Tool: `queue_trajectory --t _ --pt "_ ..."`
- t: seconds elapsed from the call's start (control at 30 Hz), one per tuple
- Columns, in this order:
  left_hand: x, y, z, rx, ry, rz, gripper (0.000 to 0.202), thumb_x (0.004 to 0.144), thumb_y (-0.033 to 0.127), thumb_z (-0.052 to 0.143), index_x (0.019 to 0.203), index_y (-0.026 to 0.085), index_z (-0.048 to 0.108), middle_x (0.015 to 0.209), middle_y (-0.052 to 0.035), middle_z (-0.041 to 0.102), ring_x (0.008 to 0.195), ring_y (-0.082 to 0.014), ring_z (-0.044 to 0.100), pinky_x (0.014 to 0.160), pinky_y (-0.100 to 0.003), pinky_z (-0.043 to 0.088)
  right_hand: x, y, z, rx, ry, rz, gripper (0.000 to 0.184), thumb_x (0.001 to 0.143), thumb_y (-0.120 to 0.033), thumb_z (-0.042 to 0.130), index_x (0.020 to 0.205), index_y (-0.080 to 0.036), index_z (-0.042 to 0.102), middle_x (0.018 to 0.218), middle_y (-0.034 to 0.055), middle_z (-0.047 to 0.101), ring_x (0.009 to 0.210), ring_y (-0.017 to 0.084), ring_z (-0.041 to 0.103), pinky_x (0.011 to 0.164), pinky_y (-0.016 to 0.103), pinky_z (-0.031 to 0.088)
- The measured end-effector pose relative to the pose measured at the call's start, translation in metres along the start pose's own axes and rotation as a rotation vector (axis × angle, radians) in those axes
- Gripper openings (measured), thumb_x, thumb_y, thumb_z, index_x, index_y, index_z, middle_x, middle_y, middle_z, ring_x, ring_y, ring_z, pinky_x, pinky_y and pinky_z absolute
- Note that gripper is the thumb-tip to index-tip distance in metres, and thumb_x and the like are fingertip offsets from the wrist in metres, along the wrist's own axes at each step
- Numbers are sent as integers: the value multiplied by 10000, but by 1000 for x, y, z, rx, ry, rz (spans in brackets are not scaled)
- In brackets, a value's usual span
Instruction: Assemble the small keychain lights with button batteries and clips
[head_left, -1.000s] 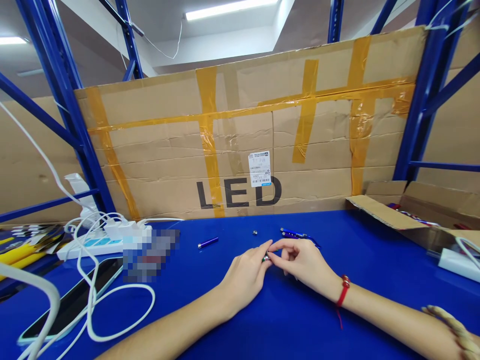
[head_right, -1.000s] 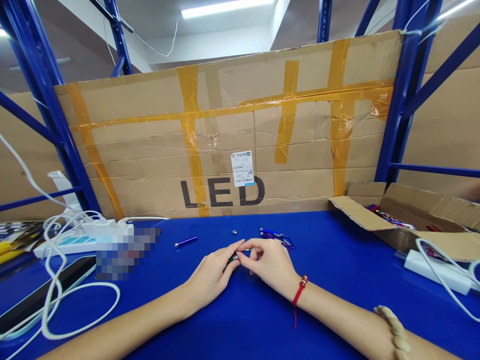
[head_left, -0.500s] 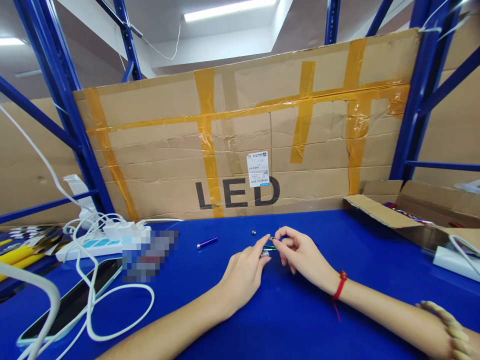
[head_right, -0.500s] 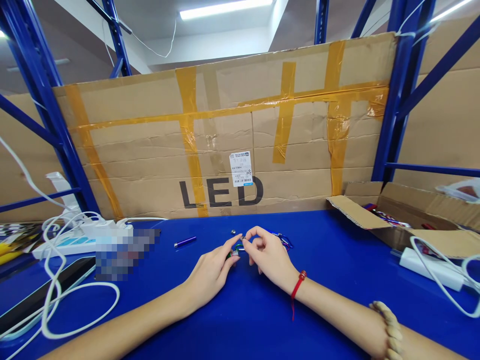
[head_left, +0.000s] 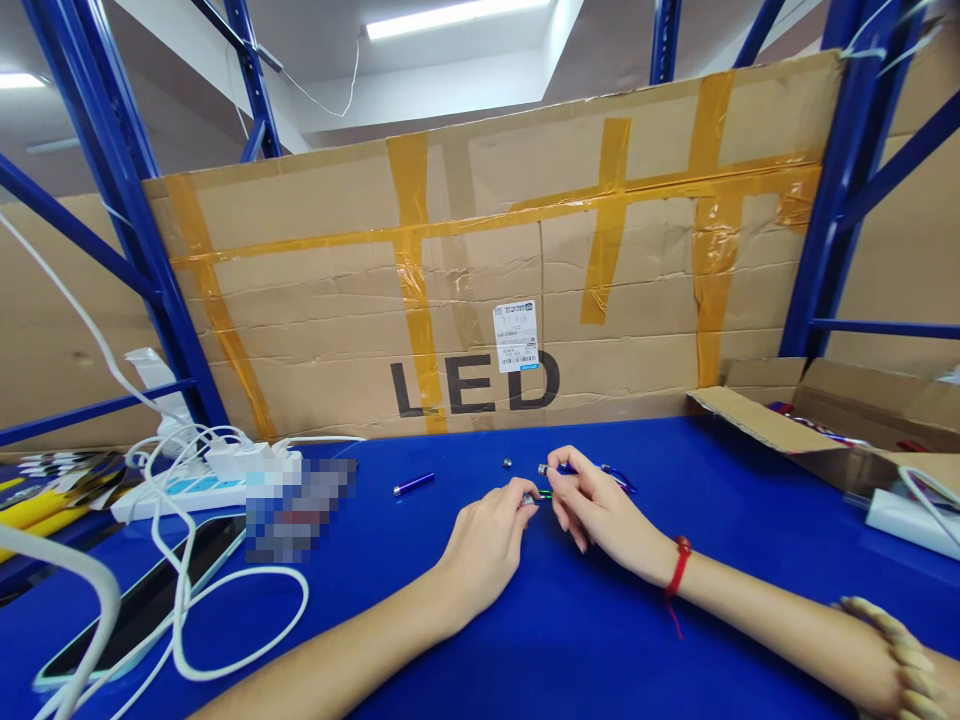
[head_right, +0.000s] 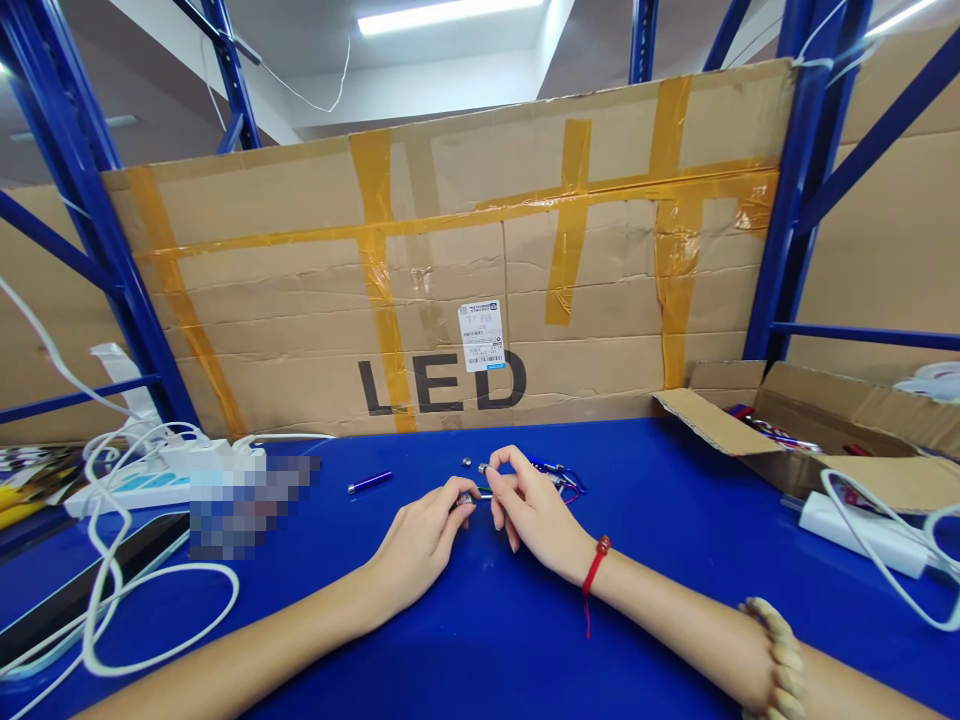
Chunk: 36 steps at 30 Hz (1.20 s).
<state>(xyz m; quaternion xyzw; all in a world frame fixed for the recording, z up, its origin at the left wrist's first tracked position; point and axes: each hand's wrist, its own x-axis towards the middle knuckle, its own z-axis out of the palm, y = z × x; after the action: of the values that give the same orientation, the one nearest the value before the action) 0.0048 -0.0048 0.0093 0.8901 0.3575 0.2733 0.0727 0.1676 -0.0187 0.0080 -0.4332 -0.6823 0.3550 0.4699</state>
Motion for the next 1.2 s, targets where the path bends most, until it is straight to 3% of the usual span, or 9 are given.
queue_trajectory --t 0.63,1.2 --pt "0 -2 1 -22 33 -35 170 923 228 283 1038 209 407 832 -22 611 758 -175 607 672 -274 436 0 2 -1 8 -154 -30 264 881 -464 383 858 -202 372 620 -70 465 354 33 404 339 142 330" --pt "0 -6 4 -170 68 48 132 912 189 340 1008 222 425 928 -18 596 824 -154 584 736 -256 430 8 -1 -13 44 -235 71 419 748 -563 547 804 -156 466 680 -48 435 379 20 456 338 146 285"
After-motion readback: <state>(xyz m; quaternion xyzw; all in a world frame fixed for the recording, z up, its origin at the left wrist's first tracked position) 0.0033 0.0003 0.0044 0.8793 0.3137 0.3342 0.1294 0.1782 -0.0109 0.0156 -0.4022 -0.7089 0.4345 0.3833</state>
